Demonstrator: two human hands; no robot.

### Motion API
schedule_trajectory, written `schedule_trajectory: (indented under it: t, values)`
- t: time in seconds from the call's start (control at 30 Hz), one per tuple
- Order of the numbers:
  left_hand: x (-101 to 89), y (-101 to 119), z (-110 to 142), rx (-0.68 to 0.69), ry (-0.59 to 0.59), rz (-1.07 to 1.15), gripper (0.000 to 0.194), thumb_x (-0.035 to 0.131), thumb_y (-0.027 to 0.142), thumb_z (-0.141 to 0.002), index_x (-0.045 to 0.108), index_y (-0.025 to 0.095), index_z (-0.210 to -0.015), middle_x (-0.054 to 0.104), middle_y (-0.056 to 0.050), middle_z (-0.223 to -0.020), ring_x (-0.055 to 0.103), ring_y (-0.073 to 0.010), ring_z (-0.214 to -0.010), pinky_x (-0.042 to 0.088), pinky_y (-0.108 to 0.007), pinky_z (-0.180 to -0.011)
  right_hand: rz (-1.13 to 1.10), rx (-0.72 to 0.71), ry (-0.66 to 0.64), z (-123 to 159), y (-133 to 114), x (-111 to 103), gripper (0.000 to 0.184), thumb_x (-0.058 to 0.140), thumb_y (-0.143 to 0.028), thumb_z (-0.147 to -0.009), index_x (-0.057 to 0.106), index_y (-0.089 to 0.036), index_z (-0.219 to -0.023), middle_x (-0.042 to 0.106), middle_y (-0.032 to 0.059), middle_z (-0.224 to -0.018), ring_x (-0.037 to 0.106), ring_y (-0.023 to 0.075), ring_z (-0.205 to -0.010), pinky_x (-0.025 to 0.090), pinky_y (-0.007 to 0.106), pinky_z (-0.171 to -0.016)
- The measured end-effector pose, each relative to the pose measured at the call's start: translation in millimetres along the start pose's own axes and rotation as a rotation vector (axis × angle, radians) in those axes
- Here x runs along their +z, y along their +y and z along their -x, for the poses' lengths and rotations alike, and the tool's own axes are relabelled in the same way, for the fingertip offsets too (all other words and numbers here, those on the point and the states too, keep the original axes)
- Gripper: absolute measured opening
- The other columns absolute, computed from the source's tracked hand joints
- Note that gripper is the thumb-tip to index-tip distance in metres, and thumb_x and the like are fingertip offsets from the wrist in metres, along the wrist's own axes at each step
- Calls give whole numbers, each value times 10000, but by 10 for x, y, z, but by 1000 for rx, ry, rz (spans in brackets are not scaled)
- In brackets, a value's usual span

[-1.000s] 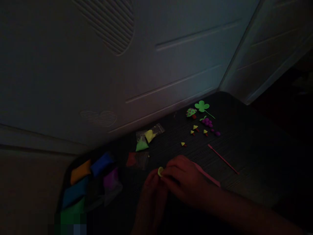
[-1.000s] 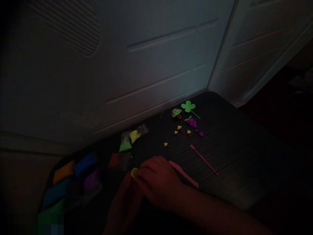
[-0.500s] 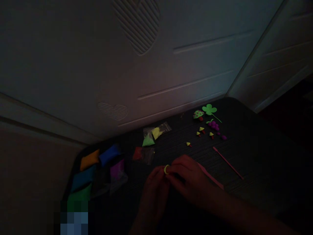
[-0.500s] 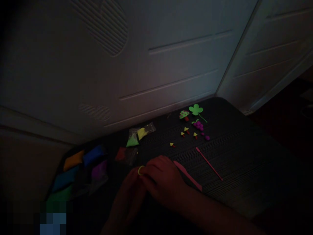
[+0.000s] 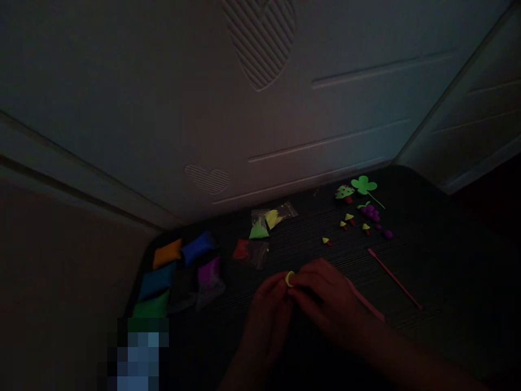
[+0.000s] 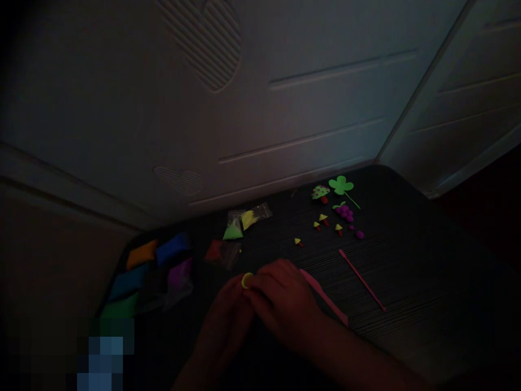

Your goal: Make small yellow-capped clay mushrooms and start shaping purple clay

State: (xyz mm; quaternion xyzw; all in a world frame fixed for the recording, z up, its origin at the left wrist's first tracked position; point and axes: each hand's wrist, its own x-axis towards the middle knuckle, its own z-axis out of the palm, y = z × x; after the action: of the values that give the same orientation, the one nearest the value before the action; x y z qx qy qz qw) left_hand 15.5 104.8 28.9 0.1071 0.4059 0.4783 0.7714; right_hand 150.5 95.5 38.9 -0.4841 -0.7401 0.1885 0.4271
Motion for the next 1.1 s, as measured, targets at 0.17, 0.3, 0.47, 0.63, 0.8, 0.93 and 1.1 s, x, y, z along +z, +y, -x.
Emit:
schedule_trajectory:
  t: [0.17, 0.3, 0.47, 0.63, 0.8, 0.93, 1.1]
  values:
    - [10, -5, -8, -13, 4, 41, 109, 730, 156, -641, 697, 143, -745, 683, -35, -748, 610, -110, -739, 463, -222, -750, 30, -7, 3, 17, 24, 14, 115, 566, -187, -812, 617, -197, -915, 643, 28, -820, 560, 151, -766, 467, 313, -677]
    - [3, -21, -19, -9, -28, 51, 107, 720, 147, -646, 695, 127, -748, 684, -43, -758, 609, -116, -743, 462, -228, -746, 20, -2, -13, 34, 45, 18, 108, 573, -166, -808, 604, -195, -906, 636, 19, -803, 554, 145, -764, 473, 304, -674]
    - [12, -22, -19, -23, -64, 96, 79, 682, 114, -677, 686, 118, -755, 678, -45, -767, 606, -116, -747, 458, -231, -745, 34, -44, -10, 37, 52, 2, 147, 582, -144, -802, 576, -204, -937, 627, 25, -838, 555, 145, -785, 481, 315, -695]
    - [17, -20, -7, -44, -89, 132, 60, 630, 99, -728, 674, 111, -766, 667, -42, -771, 598, -110, -751, 450, -233, -750, 86, -73, -43, 46, 80, -6, 244, 596, -142, -794, 550, -213, -1022, 622, 39, -892, 553, 157, -820, 487, 326, -710]
    - [1, -39, -17, -55, -129, 150, 74, 589, 103, -770, 661, 109, -759, 652, -40, -782, 587, -107, -775, 436, -243, -779, 81, -82, -44, 49, 95, -5, 215, 588, -139, -801, 555, -216, -1000, 617, 31, -872, 554, 151, -812, 485, 310, -701]
    - [5, -44, -19, -73, -130, 161, 74, 593, 98, -765, 653, 108, -725, 634, -27, -734, 572, -90, -727, 429, -229, -749, 78, -50, -54, 44, 84, -7, 176, 592, -156, -803, 565, -215, -966, 617, 24, -850, 556, 146, -794, 483, 303, -688]
    - [23, -38, -18, -53, -131, 173, 67, 632, 121, -738, 633, 113, -672, 609, -9, -693, 549, -75, -678, 416, -205, -684, 90, -111, -42, 52, 120, -3, 184, 617, -184, -786, 563, -217, -959, 617, 25, -851, 557, 149, -789, 484, 307, -679]
